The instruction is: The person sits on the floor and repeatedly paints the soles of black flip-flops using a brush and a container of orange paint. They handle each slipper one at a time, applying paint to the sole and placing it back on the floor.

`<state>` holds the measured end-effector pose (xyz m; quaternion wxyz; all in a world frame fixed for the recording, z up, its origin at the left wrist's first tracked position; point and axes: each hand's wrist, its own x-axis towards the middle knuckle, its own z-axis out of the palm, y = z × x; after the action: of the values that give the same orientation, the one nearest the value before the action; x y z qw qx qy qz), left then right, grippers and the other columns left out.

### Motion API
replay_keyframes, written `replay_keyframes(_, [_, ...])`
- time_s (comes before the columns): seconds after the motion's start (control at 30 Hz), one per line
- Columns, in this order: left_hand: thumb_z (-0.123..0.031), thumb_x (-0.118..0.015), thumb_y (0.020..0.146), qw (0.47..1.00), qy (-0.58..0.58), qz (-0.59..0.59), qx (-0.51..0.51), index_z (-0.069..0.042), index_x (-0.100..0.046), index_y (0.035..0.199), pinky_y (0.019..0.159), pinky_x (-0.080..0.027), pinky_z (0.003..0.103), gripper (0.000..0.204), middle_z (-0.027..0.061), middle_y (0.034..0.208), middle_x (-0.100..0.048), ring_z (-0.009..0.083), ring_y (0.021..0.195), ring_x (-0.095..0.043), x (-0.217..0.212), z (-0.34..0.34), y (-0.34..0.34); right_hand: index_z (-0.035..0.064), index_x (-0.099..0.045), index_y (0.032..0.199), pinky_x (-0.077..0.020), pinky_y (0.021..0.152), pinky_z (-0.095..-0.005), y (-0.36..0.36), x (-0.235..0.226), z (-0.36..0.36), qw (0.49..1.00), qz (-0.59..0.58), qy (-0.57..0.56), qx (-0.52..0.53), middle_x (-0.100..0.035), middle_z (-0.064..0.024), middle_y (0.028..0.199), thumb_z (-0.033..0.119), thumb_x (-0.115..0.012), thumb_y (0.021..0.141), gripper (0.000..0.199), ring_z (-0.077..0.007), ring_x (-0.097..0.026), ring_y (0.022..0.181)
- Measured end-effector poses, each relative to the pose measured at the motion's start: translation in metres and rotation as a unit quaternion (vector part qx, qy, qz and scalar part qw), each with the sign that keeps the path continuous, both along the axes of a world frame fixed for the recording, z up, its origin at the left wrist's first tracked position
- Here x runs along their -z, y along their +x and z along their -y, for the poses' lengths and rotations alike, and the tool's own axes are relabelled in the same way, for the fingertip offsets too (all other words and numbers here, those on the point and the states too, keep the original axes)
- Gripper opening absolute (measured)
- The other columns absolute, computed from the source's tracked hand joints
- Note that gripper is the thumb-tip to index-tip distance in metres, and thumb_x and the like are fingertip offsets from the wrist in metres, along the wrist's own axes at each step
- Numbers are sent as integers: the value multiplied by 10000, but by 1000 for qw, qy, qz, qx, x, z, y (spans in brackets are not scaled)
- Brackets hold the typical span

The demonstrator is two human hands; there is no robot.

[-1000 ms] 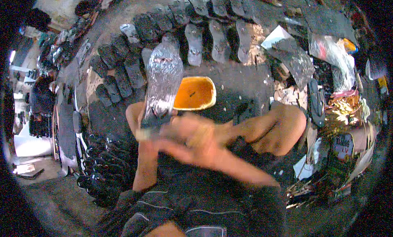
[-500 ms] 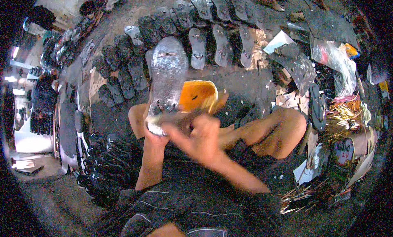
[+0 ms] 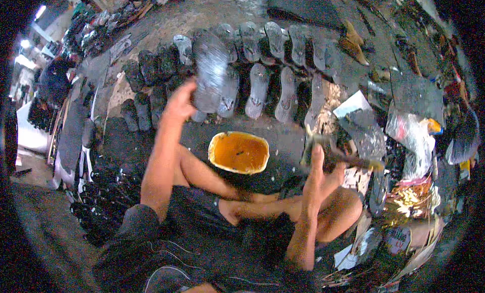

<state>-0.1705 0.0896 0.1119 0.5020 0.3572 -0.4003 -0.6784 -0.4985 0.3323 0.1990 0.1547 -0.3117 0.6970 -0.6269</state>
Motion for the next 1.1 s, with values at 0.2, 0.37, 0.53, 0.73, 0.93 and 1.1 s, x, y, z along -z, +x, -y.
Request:
replay_keyframes(0.2, [-121, -523, 1022, 941, 245, -226, -48, -77, -677, 1237, 1058, -523, 565, 268, 129, 1273, -708, 312, 1164, -684, 142, 56, -54, -95, -598, 1288, -506, 974, -350, 25, 68, 3, 994, 11, 100, -30, -655, -151, 1257, 141, -733, 971, 418, -196, -610, 1055])
replay_keyframes(0.37, [-258, -750, 961, 972, 49, 155, -173, -41, -757, 1142, 841, -566, 309, 283, 62, 1063, -759, 128, 933, -692, 82, -47, 6, -65, -565, 1411, -451, 1083, -413, -2, 87, -16, 959, -100, 263, 30, -611, -228, 1381, 361, -517, 1076, 544, -312, -580, 1237])
replay_keyframes(0.53, [-210, -653, 906, 589, 47, 690, -418, -77, -772, 1055, 884, -570, 425, 232, 153, 1090, -754, 315, 985, -725, 0, -160, 382, -47, -629, 1339, -525, 1003, -415, 7, 36, -3, 936, -257, 147, -190, -642, -245, 1307, 231, -514, 1063, 408, -337, -631, 1152])
replay_keyframes(0.73, [-547, -664, 918, 356, 368, 839, -183, -83, -776, 1103, 968, -526, 524, 512, 206, 1217, -712, 418, 1127, -677, 95, -323, 668, -38, -664, 1227, -544, 901, -375, 80, 45, 61, 842, -283, 288, -357, -701, -152, 1131, 251, -655, 1000, 368, -253, -659, 975])
replay_keyframes(0.93, [-624, -586, 960, 361, 328, 850, -201, -82, -803, 1020, 860, -552, 504, 587, 223, 1048, -744, 406, 975, -715, 146, -297, 695, -21, -745, 1025, -561, 789, -362, 122, 68, 45, 867, -344, 226, -281, -744, -68, 923, 235, -790, 930, 277, -194, -666, 810])
replay_keyframes(1.1, [-450, -628, 997, 402, 102, 772, -482, 6, -735, 1112, 887, -524, 453, 483, 193, 1228, -691, 305, 1059, -671, 18, -308, 716, -12, -722, 1061, -521, 850, -361, 94, 75, 34, 970, -127, 166, -121, -738, -86, 948, 148, -694, 997, 175, -190, -634, 843])
